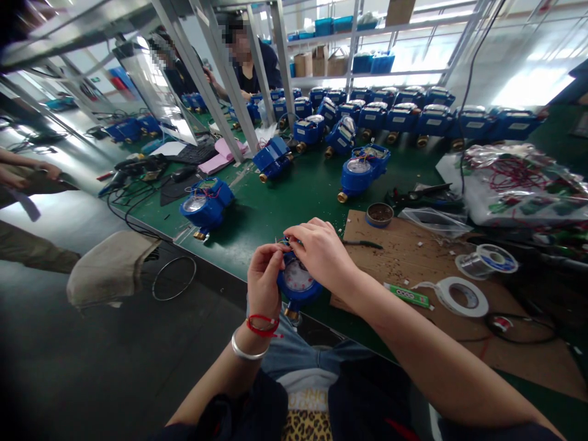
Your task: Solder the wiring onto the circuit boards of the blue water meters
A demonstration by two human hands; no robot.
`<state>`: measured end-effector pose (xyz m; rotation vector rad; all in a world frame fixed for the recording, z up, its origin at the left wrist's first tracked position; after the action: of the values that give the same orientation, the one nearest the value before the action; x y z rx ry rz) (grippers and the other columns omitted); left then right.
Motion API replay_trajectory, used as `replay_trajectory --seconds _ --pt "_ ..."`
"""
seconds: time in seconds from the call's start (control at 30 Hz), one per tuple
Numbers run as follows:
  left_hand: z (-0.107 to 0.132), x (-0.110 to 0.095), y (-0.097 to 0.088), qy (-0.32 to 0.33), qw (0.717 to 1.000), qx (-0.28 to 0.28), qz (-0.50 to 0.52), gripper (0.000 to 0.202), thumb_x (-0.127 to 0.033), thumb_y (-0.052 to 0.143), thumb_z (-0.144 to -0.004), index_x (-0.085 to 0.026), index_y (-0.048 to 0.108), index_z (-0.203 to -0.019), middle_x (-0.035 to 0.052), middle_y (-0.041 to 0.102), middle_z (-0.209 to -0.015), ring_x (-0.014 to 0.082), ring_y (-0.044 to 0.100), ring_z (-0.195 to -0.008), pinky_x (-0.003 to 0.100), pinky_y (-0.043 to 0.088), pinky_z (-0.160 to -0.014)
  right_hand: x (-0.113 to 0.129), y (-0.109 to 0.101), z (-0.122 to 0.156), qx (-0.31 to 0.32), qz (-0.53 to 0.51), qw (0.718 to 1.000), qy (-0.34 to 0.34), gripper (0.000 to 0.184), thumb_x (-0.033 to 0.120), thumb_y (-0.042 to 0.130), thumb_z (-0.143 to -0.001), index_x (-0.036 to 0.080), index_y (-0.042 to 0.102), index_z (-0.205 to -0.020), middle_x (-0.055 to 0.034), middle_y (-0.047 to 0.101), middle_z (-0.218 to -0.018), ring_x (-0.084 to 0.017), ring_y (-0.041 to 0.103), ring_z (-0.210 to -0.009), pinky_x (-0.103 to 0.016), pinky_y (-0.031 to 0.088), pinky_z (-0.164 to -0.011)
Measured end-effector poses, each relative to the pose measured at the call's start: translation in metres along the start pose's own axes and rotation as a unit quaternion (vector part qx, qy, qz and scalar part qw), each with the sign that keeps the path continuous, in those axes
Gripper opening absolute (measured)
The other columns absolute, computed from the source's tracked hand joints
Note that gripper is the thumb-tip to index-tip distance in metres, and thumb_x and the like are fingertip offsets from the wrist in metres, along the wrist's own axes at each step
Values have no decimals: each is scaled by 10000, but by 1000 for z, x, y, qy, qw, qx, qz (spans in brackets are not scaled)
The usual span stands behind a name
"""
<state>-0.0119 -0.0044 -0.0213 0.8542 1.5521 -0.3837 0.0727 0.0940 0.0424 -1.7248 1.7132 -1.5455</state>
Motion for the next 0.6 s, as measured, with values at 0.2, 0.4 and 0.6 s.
replay_trajectory --seconds 0.2,0.4,0.6 --pt "-3 -7 1 -10 1000 8 -17 161 -343 602 -880 -183 595 -862 29 645 -882 96 474 -638 229 427 -659 -1 -7 10 -64 -42 997 -9 159 186 565 -903 222 718 -927 -35 717 -948 -207 591 -903 -354 471 -823" --pt "-9 -5 1 -43 999 -3 17 134 -306 653 -835 -185 642 -893 11 635 -809 95 498 -643 210 421 -631 1 -9 15 -78 -39 996 -20 192 152 552 -894 230 727 -885 -47 704 -953 -215 575 -915 -374 481 -835" --pt "-9 -3 0 -52 998 1 36 130 -293 670 -827 -171 662 -871 20 652 -831 91 522 -670 202 431 -670 -3 -8 18 -83 -44 996 -14 180 156 552 -898 209 708 -971 -54 699 -986 -220 570 -949 -382 481 -868"
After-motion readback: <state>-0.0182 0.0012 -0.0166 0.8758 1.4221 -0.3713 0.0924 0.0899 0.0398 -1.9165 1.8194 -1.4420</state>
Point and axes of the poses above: each hand's wrist, its own z-axis away from the middle knuckle, its own y-axis out of the palm, x = y × z, the point moved 5 cm from there along -z, towards the middle knuckle
